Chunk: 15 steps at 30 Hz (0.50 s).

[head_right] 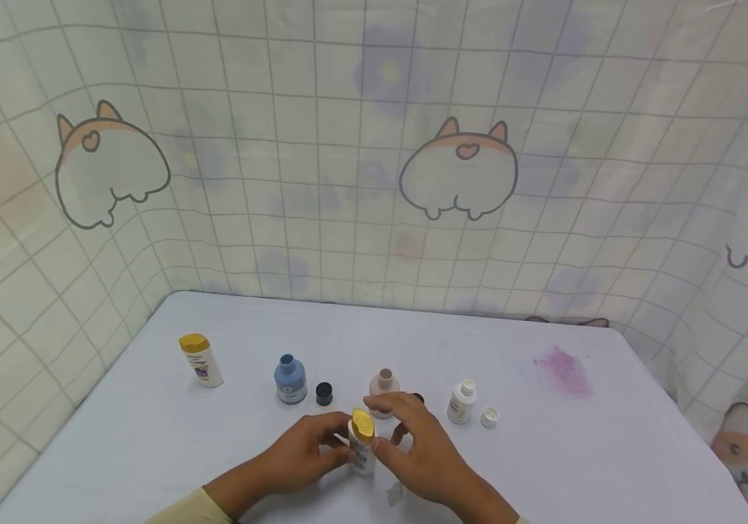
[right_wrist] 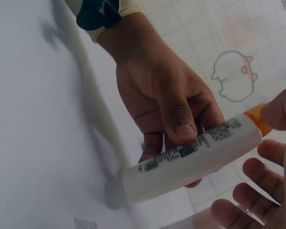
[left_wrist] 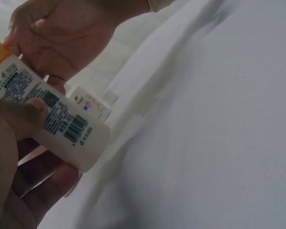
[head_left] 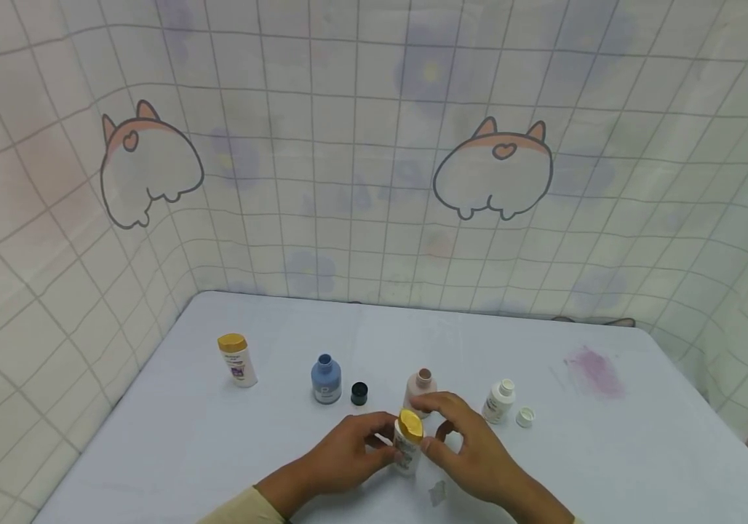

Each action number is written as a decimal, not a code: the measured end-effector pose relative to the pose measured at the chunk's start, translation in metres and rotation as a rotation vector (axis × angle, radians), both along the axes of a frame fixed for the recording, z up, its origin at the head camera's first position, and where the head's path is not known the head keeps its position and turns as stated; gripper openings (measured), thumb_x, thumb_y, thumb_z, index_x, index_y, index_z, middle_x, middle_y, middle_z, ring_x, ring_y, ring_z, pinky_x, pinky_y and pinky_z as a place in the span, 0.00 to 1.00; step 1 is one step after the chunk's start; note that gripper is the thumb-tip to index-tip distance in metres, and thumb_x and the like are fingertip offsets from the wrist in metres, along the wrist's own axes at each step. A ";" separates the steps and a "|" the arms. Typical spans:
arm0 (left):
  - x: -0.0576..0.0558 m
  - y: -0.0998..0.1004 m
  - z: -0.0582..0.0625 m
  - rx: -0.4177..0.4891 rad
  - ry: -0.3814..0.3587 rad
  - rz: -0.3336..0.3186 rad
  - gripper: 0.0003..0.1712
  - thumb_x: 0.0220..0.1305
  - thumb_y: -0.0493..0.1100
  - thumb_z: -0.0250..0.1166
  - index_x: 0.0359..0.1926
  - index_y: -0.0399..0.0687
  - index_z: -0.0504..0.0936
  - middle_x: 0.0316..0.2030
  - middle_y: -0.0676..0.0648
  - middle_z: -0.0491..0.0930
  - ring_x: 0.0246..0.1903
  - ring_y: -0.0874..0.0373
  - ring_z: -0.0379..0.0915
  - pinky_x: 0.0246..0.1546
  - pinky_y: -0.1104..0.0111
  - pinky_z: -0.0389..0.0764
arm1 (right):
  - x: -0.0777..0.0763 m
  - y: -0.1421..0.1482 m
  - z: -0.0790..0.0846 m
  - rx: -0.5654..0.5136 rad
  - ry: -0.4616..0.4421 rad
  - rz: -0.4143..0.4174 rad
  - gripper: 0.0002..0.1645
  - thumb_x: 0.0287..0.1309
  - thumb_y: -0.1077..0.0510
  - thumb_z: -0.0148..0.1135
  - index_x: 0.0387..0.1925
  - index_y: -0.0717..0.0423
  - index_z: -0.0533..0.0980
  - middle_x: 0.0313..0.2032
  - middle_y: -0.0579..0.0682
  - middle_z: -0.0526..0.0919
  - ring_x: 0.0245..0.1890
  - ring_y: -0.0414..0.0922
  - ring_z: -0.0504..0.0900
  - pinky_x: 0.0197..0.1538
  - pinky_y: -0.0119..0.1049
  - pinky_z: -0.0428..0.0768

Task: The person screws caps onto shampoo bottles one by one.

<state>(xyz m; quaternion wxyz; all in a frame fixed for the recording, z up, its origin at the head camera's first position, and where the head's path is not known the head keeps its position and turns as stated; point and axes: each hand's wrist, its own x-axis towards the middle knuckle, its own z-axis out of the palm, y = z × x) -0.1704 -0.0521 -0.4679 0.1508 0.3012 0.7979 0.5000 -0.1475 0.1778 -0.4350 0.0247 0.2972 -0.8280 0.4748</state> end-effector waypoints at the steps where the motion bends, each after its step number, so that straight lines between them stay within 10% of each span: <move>1: 0.000 0.000 0.000 -0.007 -0.007 -0.012 0.16 0.63 0.48 0.62 0.53 0.62 0.76 0.44 0.63 0.77 0.44 0.67 0.75 0.45 0.74 0.77 | 0.001 -0.001 0.002 -0.002 0.014 0.025 0.27 0.60 0.62 0.61 0.61 0.48 0.68 0.57 0.44 0.71 0.50 0.41 0.71 0.39 0.33 0.80; 15: 0.002 -0.001 -0.002 0.019 0.041 -0.104 0.15 0.64 0.49 0.61 0.52 0.60 0.75 0.45 0.61 0.76 0.44 0.66 0.75 0.45 0.72 0.77 | 0.009 -0.007 0.029 -0.053 0.071 0.155 0.26 0.56 0.66 0.61 0.57 0.53 0.71 0.56 0.51 0.73 0.52 0.46 0.70 0.38 0.37 0.79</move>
